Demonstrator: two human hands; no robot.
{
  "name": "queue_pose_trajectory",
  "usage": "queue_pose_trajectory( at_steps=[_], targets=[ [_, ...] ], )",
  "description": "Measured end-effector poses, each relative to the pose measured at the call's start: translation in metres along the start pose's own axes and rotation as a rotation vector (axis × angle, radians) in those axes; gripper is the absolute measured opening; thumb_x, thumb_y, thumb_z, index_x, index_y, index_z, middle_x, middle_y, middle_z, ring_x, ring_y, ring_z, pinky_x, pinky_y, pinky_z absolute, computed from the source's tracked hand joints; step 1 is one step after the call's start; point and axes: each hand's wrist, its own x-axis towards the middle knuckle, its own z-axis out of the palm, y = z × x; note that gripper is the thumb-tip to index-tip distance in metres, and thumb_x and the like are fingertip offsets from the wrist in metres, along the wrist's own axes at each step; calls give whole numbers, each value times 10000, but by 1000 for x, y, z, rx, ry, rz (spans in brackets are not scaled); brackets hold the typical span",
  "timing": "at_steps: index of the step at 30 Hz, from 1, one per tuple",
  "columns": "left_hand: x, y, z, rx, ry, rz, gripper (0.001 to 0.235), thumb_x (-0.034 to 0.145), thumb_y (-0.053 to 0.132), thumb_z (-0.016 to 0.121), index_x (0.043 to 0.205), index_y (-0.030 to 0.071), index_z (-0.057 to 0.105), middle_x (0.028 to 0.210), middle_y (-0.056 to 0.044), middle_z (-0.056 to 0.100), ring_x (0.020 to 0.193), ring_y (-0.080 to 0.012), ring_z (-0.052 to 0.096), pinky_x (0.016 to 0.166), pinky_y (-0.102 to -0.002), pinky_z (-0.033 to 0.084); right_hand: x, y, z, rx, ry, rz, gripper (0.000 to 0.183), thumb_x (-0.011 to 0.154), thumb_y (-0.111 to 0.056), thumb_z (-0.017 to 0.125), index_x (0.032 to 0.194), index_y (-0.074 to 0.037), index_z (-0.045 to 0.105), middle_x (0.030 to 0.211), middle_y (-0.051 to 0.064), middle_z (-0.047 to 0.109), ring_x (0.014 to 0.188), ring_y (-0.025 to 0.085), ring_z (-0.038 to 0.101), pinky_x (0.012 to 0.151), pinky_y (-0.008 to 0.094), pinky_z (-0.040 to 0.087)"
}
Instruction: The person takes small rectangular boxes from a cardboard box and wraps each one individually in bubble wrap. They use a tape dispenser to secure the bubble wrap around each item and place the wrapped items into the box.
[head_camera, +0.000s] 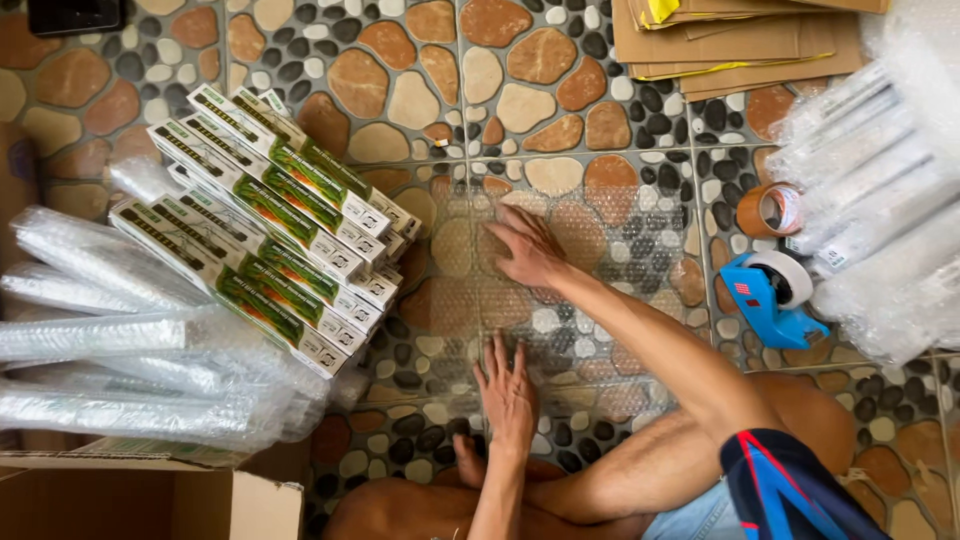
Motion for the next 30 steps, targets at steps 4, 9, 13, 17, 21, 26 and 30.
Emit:
queue_pose_trajectory(
  at_steps=[4,9,13,17,21,26,30],
  targets=[
    [-2,-4,-45,-254,302,16,540,1075,155,395,1614,182,431,1653,-244,359,1522,-382,322,1187,-567,275,-64,11,-36,-122,-192,72,688,952,-538,669,1563,-261,513,1708,160,308,1589,391,237,1237,643,218],
    [4,10,-27,-227,480,-4,570,991,381,590,1528,200,530,1588,-200,425,1465,-364,403,1173,-556,313,-74,65,-54,-3,-24,495,936,939,-744,600,1697,-317,253,1788,143,10,1626,425,22,1227,746,123],
    [-5,24,-41,-243,393,180,724,869,544,747,1459,163,574,1517,-234,480,1436,-405,441,1151,-582,339,-50,64,-47,56,86,671,921,952,-786,534,1687,-281,305,1758,227,82,1608,465,92,1214,746,129],
    [-6,25,-33,-194,215,169,807,865,643,720,1487,162,536,1567,-271,435,1482,-426,407,1200,-645,235,-45,19,-70,151,53,614,887,918,-753,607,1603,-204,482,1753,217,138,1582,499,206,1229,709,236],
    [-4,-7,10,17,211,37,939,720,628,822,1495,183,534,1688,-278,281,1559,-450,261,1227,-683,155,-88,36,-61,88,233,505,669,948,-628,686,1484,-235,606,1705,110,255,1523,413,306,1158,670,307],
    [-3,-16,-29,-27,237,-120,613,936,33,646,1523,143,511,1682,-216,331,1576,-320,263,1298,-573,104,-149,62,-37,14,152,602,794,1005,-591,607,1636,-153,403,1704,283,219,1565,486,220,1180,769,227],
    [-1,20,-45,-127,41,-45,827,856,80,687,1614,218,389,1723,-229,220,1590,-373,210,1254,-592,177,-164,65,-28,-68,159,589,827,986,-665,591,1631,-181,408,1682,276,279,1541,477,292,1155,740,302]
  ],
)
